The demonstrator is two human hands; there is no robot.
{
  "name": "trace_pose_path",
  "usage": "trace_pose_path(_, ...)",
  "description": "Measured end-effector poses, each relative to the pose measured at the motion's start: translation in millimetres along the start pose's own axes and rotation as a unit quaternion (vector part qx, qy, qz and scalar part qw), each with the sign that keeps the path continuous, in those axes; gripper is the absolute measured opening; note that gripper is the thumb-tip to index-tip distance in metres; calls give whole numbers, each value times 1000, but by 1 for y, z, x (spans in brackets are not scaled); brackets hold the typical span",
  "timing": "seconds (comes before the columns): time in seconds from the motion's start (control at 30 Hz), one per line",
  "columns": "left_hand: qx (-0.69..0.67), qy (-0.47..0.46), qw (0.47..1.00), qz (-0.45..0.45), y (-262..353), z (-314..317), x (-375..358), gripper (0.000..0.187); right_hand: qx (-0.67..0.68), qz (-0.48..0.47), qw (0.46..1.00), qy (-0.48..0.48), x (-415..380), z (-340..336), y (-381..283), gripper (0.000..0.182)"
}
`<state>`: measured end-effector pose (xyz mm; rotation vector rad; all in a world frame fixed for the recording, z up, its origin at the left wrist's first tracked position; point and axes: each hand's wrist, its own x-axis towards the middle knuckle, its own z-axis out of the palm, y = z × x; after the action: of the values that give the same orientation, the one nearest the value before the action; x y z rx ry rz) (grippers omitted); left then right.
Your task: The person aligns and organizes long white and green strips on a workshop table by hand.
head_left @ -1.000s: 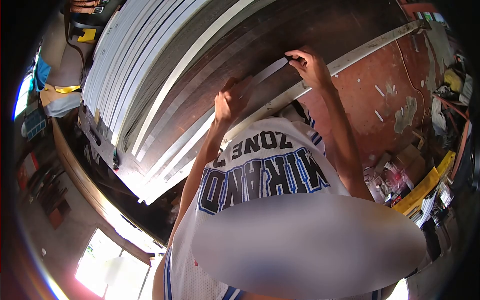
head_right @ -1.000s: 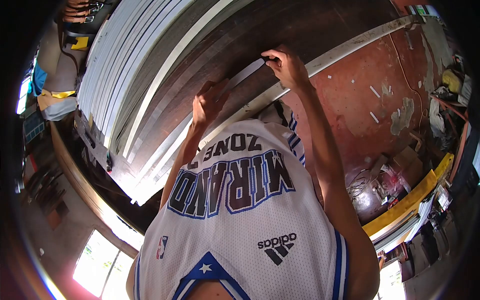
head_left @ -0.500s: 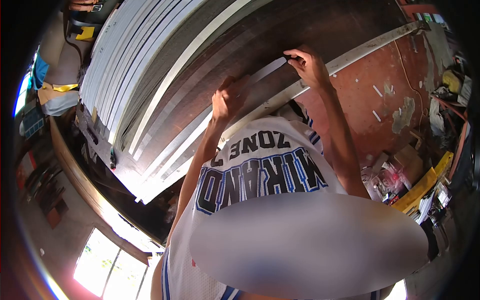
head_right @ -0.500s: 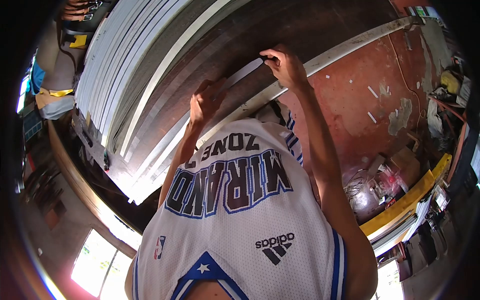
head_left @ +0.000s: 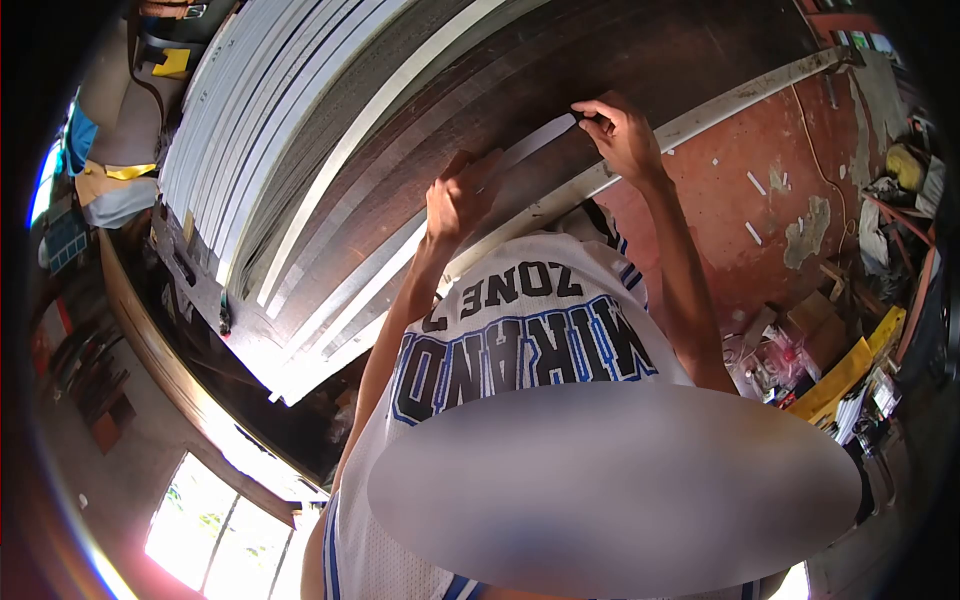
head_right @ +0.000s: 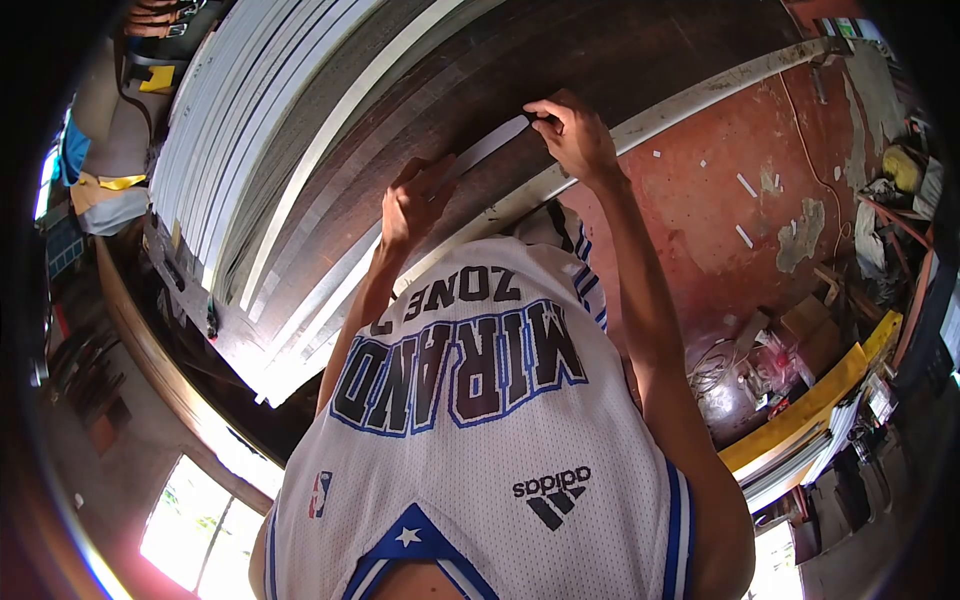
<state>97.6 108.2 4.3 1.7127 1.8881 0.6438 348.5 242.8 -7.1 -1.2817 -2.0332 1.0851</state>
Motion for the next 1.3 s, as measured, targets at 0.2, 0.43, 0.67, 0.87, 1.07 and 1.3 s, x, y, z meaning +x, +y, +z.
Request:
trace_pose_path(0.2, 1, -16, 1000, -8, -2, -2, -2, 37, 12, -5, 1000, -13, 1, -1, 1, 22)
trace_pose_path(0.43, 4, -11, 1000, -1, -5, -3, -3, 36, 60, -4, 998, 9, 2, 2, 3, 17)
trace_pose_path(0.67, 7, 5, 1000, 22, -8, -7, -6, 37, -48, -80, 992, 82, -12, 16, -11, 15)
trace_pose_path(0.87, -5, -6, 1000, -1, -11, -7, -6, 35, -68, -84, 992, 65, -22, 31, -5, 19)
trace_pose_path(1.07, 2, 6, 1000, 24, -15, -7, -6, 35, -71, -68, 993, 72, -20, 33, -9, 25)
trace_pose_path(1.3, 3, 7, 1000, 19, -15, -8, -7, 33, -62, -48, 995, 59, -17, 36, -7, 25)
